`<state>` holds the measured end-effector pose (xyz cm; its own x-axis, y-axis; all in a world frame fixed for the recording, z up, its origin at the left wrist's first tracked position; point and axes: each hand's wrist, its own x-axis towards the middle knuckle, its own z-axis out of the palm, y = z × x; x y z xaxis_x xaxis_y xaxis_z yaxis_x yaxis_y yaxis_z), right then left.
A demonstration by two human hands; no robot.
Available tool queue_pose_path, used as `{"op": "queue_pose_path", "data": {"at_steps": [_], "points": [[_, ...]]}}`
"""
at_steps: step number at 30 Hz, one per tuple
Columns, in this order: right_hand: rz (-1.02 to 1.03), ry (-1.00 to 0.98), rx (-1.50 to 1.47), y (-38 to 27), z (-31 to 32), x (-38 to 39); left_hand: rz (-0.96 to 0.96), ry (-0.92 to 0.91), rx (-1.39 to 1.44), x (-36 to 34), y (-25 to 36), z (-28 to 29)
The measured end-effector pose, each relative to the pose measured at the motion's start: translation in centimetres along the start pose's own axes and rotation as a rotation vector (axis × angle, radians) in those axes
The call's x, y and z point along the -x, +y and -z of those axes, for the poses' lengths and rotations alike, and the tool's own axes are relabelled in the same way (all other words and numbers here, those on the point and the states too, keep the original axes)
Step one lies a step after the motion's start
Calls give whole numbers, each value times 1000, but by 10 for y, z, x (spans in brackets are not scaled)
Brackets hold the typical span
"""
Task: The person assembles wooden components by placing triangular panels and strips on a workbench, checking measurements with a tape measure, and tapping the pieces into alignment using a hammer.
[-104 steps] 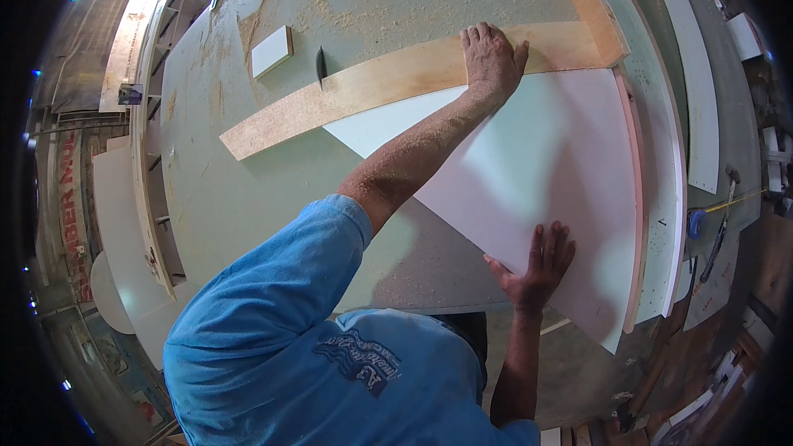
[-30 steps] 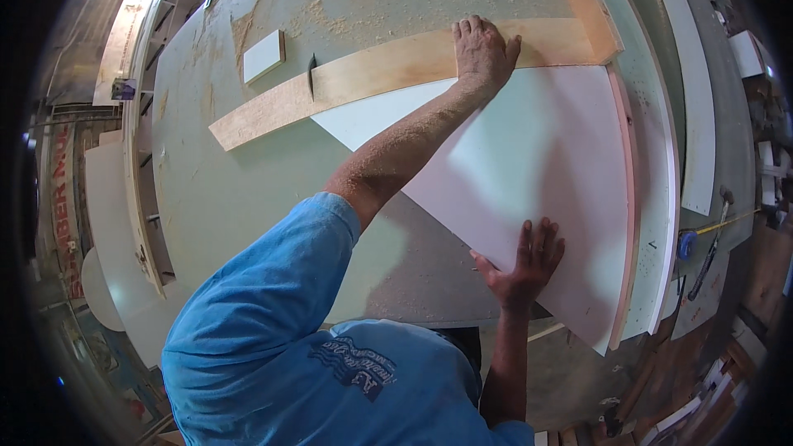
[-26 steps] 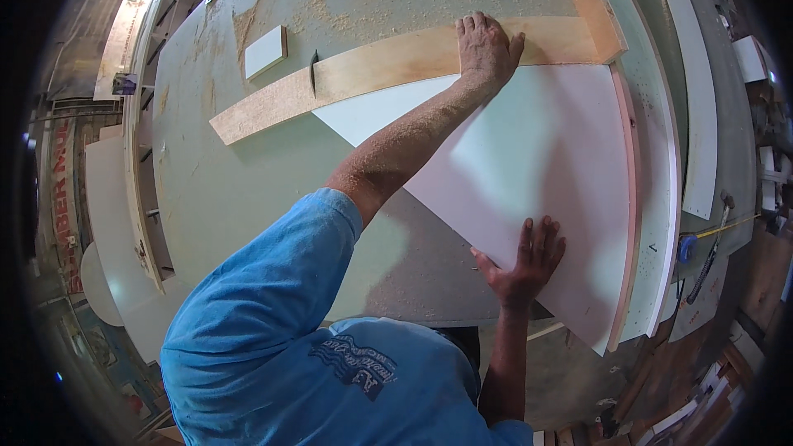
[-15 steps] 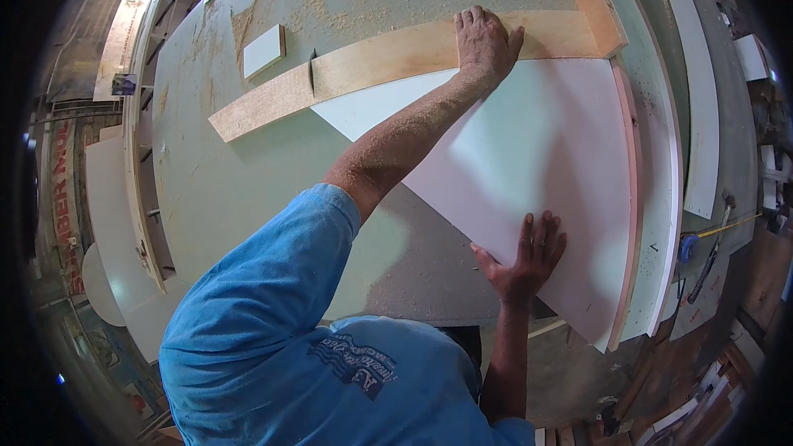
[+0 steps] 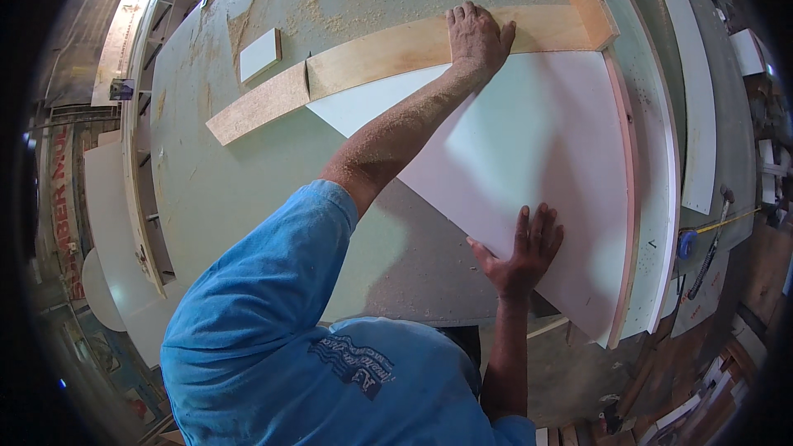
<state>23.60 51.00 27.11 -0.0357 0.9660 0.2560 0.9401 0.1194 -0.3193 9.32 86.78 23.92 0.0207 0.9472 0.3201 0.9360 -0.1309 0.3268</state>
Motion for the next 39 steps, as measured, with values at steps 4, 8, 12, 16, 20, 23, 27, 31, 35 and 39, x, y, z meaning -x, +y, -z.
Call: {"op": "queue_pose_path", "data": {"at_steps": [4, 8, 12, 16, 20, 23, 27, 31, 35, 39], "points": [[3, 10, 7, -1, 0, -3, -6, 24, 2, -3, -2, -1], [2, 15, 5, -1, -2, -7, 14, -25, 13, -8, -2, -1], [9, 18, 15, -1, -5, -12, 25, -55, 11, -14, -4, -2], [-6, 0, 17, -2, -6, -17, 2, 30, 4, -18, -7, -4], [-23, -13, 16, -3, -3, -20, -20, 79, -1, -19, -8, -3], [-33, -6, 9, -3, 0, -18, -43, 81, 8, -19, -7, 0], [-49, -18, 1, -4, 5, -8, -33, 31, 20, -6, -4, 3], [-52, -27, 0, 0, 11, 13, -49, 79, 8, 14, 5, 8], [-61, -27, -15, 5, 24, 46, -32, 0, 54, 44, 21, 23], [-70, -36, -24, 13, 39, 88, -28, -9, 101, 84, 42, 38]]}}
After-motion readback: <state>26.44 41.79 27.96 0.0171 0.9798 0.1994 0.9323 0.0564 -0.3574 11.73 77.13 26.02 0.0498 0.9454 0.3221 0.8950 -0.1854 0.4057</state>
